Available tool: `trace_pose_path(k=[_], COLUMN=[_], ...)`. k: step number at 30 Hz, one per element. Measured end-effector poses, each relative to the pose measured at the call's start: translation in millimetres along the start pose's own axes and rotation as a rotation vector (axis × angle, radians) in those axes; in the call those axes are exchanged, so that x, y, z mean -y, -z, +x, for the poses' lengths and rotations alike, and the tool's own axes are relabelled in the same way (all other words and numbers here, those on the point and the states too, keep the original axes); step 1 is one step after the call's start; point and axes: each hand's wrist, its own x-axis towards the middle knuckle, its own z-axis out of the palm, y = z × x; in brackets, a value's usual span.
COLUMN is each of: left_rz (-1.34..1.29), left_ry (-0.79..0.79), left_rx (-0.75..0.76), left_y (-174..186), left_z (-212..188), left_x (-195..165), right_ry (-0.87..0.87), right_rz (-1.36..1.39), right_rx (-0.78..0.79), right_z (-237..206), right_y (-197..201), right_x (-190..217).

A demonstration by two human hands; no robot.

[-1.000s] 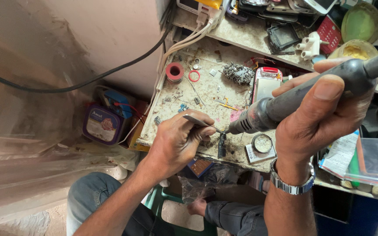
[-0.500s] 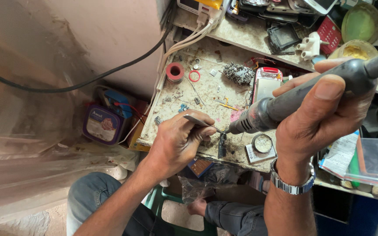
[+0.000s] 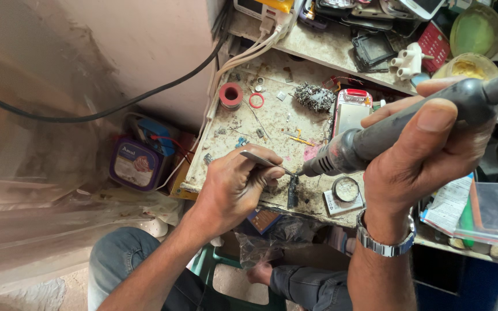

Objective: The person cleans a small electronic component using a toothbrush and then uses a hot air gun to heat the component while holding it with tweezers. The person works at a cluttered workbench with various tools and electronic parts.

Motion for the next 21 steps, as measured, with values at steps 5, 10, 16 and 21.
trace_pose_path(k=[5, 10, 16, 21], left_rz=[0.053, 0.059, 0.056, 0.046], left_ry=[-0.028, -0.048, -0.036, -0.036], left_rx=[-0.004, -0.002, 0.006, -0.010], left_y=[0.5, 0.3, 0.0, -0.1], left_z=[-0.2, 0.0, -0.8, -0.8], left_x=[0.1, 0.7, 0.6, 0.7], right_ry=[-0.009, -0.009, -0.002, -0.006], right_rz=[0.020, 0.019, 0.002, 0.007], right_rx=[0.005, 0.001, 0.007, 0.007], right_z=[-0.1, -0.8, 0.5, 0.5], right_y=[0.6, -0.1, 0.5, 0.0], right_x=[-0.2, 0.3, 1.0, 0.9])
